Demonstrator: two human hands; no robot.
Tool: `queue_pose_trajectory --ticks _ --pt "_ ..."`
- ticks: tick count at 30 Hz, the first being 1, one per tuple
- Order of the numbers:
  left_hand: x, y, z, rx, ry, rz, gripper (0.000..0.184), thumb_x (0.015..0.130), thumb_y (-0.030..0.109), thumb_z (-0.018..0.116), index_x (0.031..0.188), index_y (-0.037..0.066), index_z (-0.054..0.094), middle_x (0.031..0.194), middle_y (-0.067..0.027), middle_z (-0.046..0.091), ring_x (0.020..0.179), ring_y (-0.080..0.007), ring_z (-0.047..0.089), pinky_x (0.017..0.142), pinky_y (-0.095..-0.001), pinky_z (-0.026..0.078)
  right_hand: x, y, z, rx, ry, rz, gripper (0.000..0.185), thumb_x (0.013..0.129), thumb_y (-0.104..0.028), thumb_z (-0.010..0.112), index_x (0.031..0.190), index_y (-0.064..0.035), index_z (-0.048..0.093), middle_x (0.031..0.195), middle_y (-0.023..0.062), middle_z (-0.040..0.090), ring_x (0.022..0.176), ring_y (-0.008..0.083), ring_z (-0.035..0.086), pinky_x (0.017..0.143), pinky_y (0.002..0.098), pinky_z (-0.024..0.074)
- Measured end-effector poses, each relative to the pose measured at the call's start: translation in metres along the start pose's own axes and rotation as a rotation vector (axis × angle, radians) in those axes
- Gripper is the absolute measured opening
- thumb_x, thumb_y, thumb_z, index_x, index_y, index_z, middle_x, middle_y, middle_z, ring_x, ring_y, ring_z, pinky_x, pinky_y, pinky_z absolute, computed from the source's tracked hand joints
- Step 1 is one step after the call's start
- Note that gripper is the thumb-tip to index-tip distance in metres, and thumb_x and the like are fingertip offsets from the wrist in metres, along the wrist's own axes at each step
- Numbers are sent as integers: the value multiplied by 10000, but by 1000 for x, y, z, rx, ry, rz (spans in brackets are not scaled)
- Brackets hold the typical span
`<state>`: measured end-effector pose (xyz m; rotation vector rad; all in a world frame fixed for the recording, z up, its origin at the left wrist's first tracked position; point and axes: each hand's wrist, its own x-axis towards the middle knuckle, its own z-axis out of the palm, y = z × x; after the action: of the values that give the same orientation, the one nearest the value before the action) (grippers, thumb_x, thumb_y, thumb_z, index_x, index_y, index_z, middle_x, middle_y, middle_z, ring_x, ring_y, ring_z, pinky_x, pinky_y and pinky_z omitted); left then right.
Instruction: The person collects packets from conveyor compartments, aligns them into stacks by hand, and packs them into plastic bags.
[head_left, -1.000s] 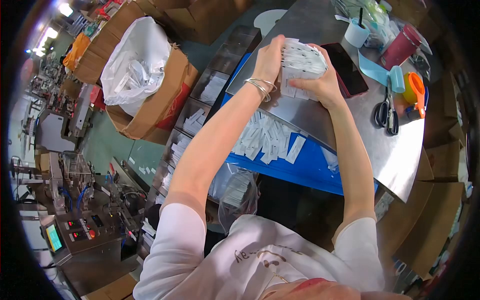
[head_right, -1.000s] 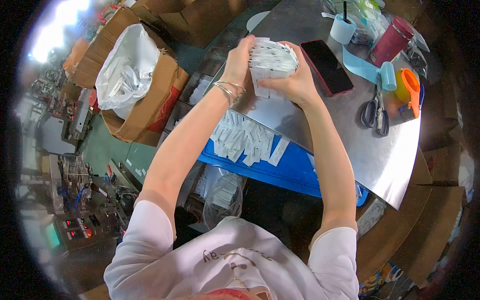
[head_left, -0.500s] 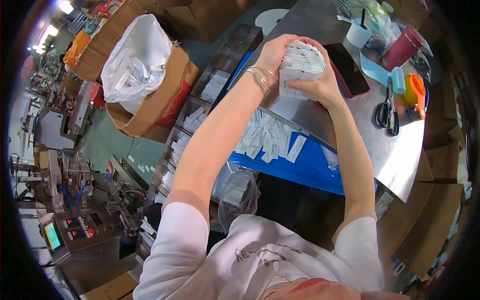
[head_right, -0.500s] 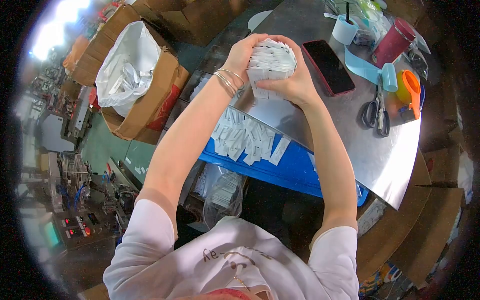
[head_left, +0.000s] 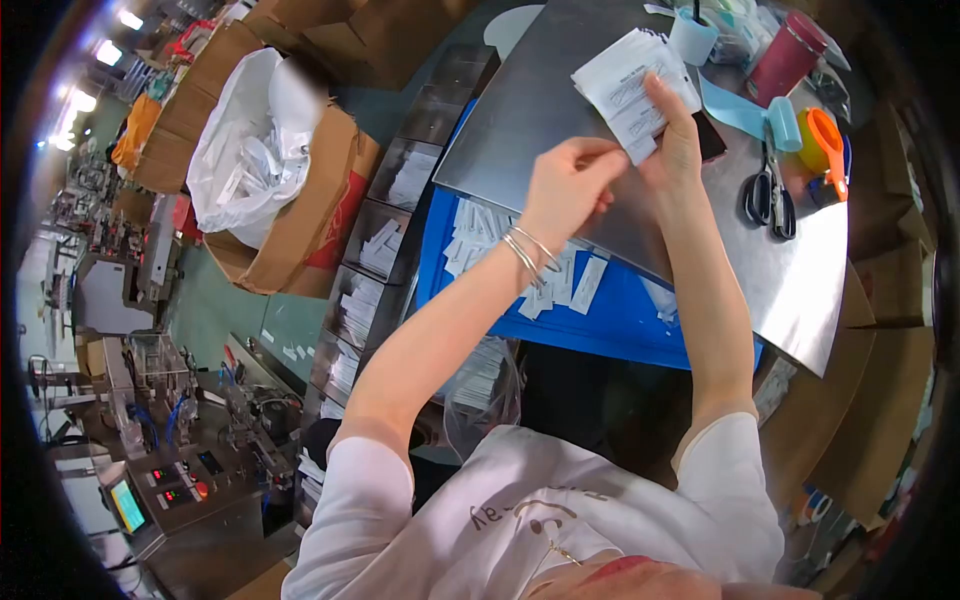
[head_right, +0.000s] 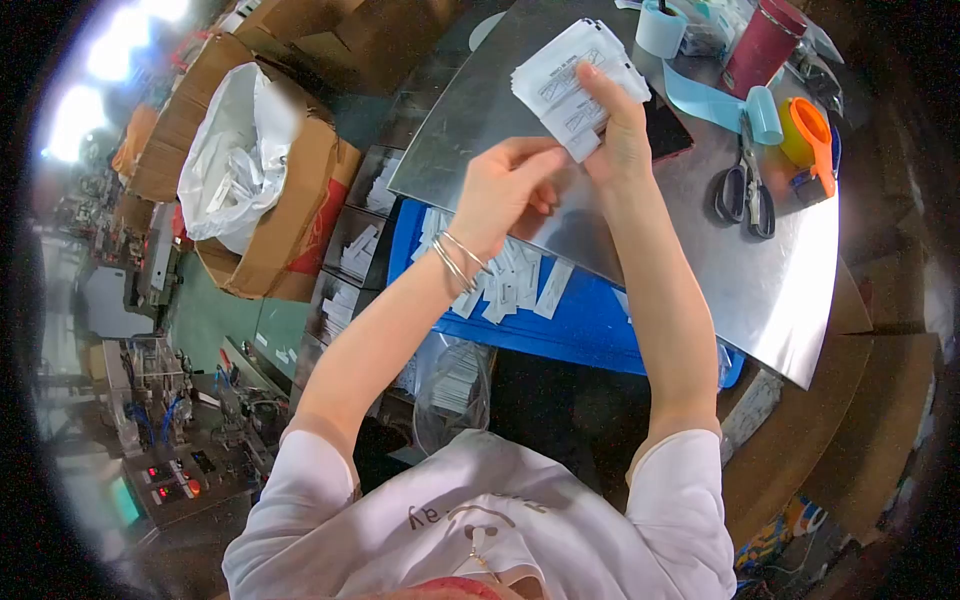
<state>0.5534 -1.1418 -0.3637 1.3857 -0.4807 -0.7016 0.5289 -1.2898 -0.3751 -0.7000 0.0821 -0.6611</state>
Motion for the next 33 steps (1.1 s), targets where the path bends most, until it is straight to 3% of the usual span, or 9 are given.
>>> queue_pose_trajectory --ticks 13,15,17,19,21,25,30,32,33 --pt "5 -13 -25 178 17 125 136 850 128 613 822 -5 607 621 -48 584 510 -96 557 465 -229 425 7 -3 -7 45 21 -57 334 790 -152 714 1085 -70 579 1017 50 645 946 187 634 856 356 520" --pt "16 -23 -59 416 173 360 141 842 133 615 826 -7 603 662 -72 602 513 -128 576 485 -249 441 6 -10 -7 -3 -1 -36 366 773 -138 720 1099 -60 575 1023 54 643 950 192 633 856 359 520" --pt "24 -2 -82 579 209 216 150 834 140 620 847 -9 606 732 -97 624 516 -148 587 529 -275 464 4 -9 -6 -50 -29 -6 397 756 -125 726 1114 -51 571 1029 58 640 953 196 631 855 362 520" --pt "29 14 -91 618 168 165 177 829 161 622 872 -9 610 784 -125 637 602 -195 620 596 -305 479 -1 -2 -4 -323 -284 94 492 707 -95 736 1157 -24 550 1044 70 635 959 201 626 849 364 520" --pt "33 21 -97 810 -4 344 146 870 160 604 898 18 585 693 -52 600 582 -99 576 512 -238 433 -6 4 4 -317 -282 125 572 665 -77 745 1190 -5 531 1062 80 631 957 202 624 841 362 521" --pt "32 27 -95 941 -96 371 158 880 175 581 913 20 578 715 -64 599 610 -127 600 566 -261 460 -8 3 4 -319 -365 164 627 643 -78 759 1219 -16 520 1085 91 628 960 211 624 837 359 519" --pt "33 29 -87 1035 -83 407 195 886 182 561 945 -2 588 771 -88 633 714 -181 622 656 -310 477 -9 3 6 -406 -317 152 671 615 -62 779 1230 -28 511 1086 100 625 959 216 623 837 365 518" --pt "37 27 -86 1107 -86 478 236 886 229 529 963 24 618 981 -175 632 902 -333 601 796 -383 471 -10 4 10 -445 -286 122 706 598 -32 779 1244 -31 493 1089 96 620 970 216 618 842 364 515" --pt "43 22 -86 1106 -84 477 236 886 229 529 963 24 618 981 -175 632 902 -333 601 796 -383 471 -11 5 11 -480 -251 86 742 581 -2 779 1257 -34 476 1093 91 615 981 215 613 848 364 511"
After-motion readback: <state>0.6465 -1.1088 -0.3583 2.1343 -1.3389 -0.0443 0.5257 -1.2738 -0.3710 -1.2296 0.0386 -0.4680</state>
